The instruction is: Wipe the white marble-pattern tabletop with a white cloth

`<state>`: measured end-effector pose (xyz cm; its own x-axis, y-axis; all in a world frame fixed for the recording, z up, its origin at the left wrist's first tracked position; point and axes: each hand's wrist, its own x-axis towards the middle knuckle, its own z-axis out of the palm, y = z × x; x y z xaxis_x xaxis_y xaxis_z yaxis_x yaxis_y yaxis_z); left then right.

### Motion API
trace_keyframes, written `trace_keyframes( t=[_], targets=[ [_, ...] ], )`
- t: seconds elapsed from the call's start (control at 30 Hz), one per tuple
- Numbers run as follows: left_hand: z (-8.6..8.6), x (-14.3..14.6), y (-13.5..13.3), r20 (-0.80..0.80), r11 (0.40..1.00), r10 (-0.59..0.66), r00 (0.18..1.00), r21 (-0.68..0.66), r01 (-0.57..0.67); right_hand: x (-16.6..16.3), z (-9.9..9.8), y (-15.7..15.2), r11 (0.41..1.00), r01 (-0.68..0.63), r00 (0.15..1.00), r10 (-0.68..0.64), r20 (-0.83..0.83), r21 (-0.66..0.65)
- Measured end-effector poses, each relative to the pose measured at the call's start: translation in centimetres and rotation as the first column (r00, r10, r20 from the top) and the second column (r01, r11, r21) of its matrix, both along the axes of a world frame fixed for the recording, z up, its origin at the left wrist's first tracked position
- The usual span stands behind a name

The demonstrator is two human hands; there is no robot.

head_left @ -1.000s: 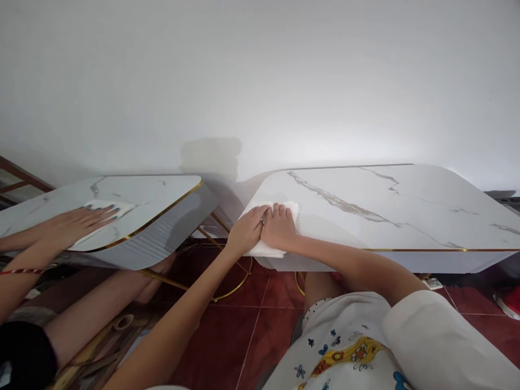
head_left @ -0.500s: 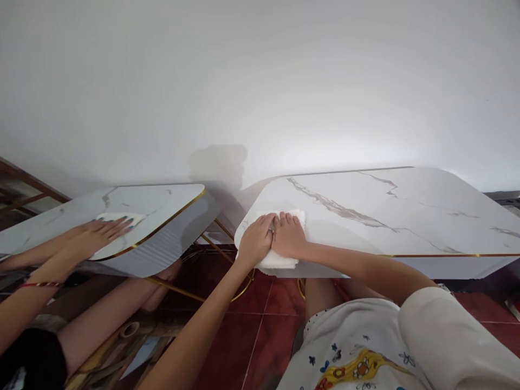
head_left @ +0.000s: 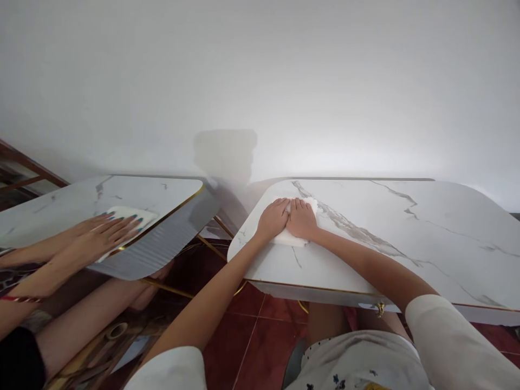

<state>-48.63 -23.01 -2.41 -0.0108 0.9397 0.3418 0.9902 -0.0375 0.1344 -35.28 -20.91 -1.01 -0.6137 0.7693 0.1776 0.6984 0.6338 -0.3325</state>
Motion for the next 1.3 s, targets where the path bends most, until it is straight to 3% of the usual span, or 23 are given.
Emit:
trace_keyframes(
  t=[0.3,0.73,1.0,1.3],
  targets=[
    [1.5,-0.5,6.7,0.102,1.000,0.015,0.995,-0.002,-0.015,-1.7,0.2,7.7,0.999,0.008,1.000,-0.009,0.017,0.032],
    [1.2,-1.9,15.4,0.110,1.000,0.016,0.994,0.018,-0.018,-2.8,0.4,15.9,0.996,0.057,0.998,-0.056,-0.013,0.068],
    [1.6,-1.6,16.3,0.101,0.999,0.032,0.994,0.001,-0.033,-2.9,0.3,16.6,0.995,0.071,0.997,-0.069,-0.030,0.075],
    [1.1,2.0,17.6,0.089,1.000,0.009,0.996,0.003,-0.010,0.9,-0.2,17.6,0.989,0.103,0.995,-0.102,-0.013,0.103]
  ],
)
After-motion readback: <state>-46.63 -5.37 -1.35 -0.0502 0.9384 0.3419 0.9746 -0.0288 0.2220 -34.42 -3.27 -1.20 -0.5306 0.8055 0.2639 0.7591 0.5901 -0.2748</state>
